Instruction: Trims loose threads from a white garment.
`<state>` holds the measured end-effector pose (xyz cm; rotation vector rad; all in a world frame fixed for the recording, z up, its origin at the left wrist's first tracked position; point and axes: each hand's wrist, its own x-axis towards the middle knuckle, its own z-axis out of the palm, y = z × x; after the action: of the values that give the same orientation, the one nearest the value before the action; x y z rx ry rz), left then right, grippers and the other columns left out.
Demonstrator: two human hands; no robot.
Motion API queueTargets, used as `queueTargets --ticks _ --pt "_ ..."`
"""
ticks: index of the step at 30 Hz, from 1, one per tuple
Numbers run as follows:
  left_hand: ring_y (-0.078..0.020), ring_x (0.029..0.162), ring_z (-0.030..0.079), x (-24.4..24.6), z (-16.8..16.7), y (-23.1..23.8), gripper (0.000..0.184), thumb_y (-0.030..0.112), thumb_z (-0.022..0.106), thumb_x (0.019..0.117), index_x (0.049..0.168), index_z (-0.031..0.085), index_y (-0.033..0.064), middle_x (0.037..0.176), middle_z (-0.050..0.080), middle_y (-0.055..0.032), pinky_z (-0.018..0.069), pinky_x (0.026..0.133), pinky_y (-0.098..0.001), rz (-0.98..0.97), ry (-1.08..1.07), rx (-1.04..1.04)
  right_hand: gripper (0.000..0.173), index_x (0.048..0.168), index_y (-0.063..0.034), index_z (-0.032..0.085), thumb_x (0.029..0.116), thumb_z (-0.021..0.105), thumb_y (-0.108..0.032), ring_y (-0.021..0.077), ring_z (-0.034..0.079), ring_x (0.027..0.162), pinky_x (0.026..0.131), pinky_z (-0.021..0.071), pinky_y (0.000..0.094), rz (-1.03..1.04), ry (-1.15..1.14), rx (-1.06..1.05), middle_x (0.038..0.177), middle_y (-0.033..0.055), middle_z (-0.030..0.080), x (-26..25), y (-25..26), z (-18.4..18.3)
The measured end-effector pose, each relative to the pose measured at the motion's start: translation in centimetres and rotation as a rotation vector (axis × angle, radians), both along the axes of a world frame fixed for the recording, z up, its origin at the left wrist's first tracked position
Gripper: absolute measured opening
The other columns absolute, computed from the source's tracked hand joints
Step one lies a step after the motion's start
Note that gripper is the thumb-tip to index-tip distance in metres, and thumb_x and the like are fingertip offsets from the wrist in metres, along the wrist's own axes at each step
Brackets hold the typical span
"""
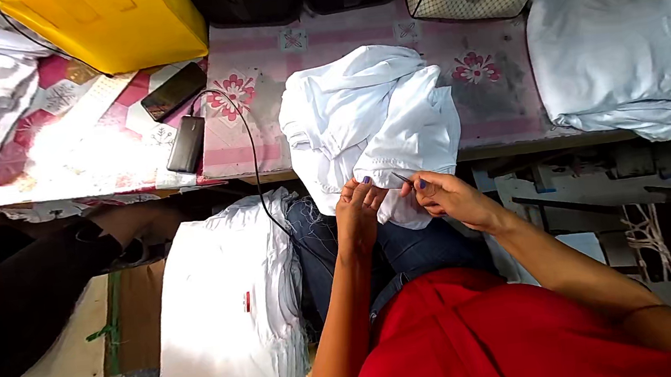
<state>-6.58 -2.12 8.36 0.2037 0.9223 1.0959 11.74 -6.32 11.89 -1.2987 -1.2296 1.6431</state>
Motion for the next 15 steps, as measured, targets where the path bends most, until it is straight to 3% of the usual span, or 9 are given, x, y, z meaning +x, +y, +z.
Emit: queueTargets --ticks 4,9,15 --pt "-0.0202 0.077 0.074 0.3 1.1 -0.2 0.009 -0.002 0.048 0.1044 0.11 0.053 0.0035 0.087 0.072 -0.009 0.0634 0.079 -0.0345 0.013 -0.001 -0.002 0.033 0.111 -0.01 0.062 0.1108 0.036 -0.03 -0.0036 0.035 0.053 0.05 0.0312 0.0147 0.026 0.015 -0.001 0.066 -0.0141 0.04 -0.2 -0.3 0.0" --pt "-0.0182 0.075 0.074 0.5 1.9 -0.4 0.009 -0.002 0.048 0.1045 0.108 0.054 0.0044 0.084 0.071 -0.0075 0.063 0.08 -0.034 0.025 0.041 0.04 0.042 0.105 -0.0123 0.062 0.1118 0.028 -0.036 -0.0038 0.033 0.046 0.044 0.0291 0.0131 0.014 0.305 -0.15 0.06 -0.0137 0.04 -0.6 0.0 0.5" --pt "-0.0178 0.073 0.073 0.7 2.0 -0.5 0.01 -0.002 0.048 0.1042 0.103 0.055 0.0045 0.081 0.071 -0.0074 0.0627 0.079 -0.0332 0.045 0.023 0.062 0.045 0.102 -0.0101 0.063 0.1127 0.025 -0.034 -0.003 0.03 0.043 0.042 0.0271 0.0129 0.006 0.318 -0.27 0.058 -0.0121 0.037 -1.2 1.0 0.0"
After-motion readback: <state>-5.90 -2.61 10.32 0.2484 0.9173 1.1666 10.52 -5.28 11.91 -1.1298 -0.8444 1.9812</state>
